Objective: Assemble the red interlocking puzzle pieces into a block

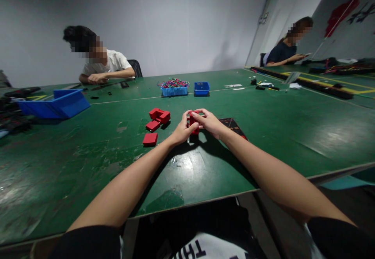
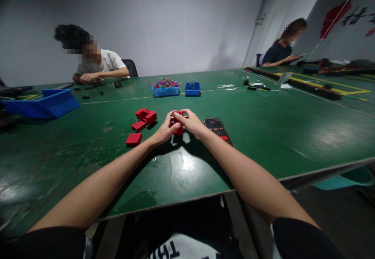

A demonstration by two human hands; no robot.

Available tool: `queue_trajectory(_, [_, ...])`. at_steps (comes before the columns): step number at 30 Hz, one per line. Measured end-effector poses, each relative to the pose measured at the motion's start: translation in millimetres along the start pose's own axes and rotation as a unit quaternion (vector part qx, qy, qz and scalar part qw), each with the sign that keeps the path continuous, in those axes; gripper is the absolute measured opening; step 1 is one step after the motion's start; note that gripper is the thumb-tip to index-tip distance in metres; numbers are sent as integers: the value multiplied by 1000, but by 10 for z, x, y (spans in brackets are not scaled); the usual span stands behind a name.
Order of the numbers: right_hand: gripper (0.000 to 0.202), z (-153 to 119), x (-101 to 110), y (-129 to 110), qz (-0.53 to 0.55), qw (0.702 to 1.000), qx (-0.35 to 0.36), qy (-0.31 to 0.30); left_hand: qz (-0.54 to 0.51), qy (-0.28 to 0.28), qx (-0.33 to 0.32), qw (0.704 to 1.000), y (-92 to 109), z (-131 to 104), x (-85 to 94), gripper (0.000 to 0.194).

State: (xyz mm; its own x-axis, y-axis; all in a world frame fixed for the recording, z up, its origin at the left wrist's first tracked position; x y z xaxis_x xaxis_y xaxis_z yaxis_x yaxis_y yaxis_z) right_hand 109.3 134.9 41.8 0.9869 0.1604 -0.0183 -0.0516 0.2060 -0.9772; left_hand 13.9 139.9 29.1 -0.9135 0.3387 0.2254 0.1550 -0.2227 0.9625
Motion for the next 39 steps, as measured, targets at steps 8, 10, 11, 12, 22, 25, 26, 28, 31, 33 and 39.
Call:
queue_trajectory(8, [23, -11, -1, -3, -11, 1000, -11, 8, -41, 15, 34, 998, -42, 26, 36, 70])
queue_trajectory(10, [22, -14, -1, -7, -5, 1000, -10, 11, -56, 18, 42, 997, -35, 27, 42, 68])
queue_trajectory(11, [22, -15, 0, -7, -1, 1000, -10, 13, -61, 19, 45, 997, -28, 27, 42, 67])
queue_trajectory(12, [21, -16, 3, -5, 2, 1000, -11, 16, -65, 20, 48, 997, -22, 25, 40, 66])
queue_trajectory(22, [19, -42, -9, -23, 33, 999, -18, 30, -101, 4, 55, 993, -3, 40, -24, 65])
queue_trajectory(25, [20, -46, -12, -33, 29, 999, -13, 31, -105, -9, 49, 993, 24, 32, -41, 63])
queue_trajectory(26, [21, -44, -13, -35, 27, 999, -11, 31, -104, -12, 49, 993, 32, 29, -46, 63])
queue_trajectory(28, [24, -38, -10, -33, 25, 999, -7, 30, -99, -19, 49, 994, 41, 21, -55, 62])
queue_trajectory(31, [26, -25, -2, -23, 22, 999, -2, 28, -86, -23, 43, 995, 70, 11, -62, 61])
queue_trajectory(33, [28, -14, 2, -17, 19, 999, 3, 27, -75, -26, 36, 996, 100, 6, -70, 58])
queue_trajectory(39, [29, 4, 6, -36, -4, 999, 26, 24, -30, -15, 23, 999, 121, 4, -73, 53])
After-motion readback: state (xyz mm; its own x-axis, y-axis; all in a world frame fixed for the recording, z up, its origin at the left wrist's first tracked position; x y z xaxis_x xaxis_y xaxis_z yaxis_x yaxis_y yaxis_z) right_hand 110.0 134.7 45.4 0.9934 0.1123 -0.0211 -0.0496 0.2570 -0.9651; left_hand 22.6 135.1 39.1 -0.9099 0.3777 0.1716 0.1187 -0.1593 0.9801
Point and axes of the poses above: each hand's wrist, its own z-axis towards the middle knuckle, its own x-axis out of the back of the hand, y = z × x, the point moved 10 cm from there along z, towards the middle knuckle, and after that the axes turned 12 degrees about x, right-handed, at the moved point
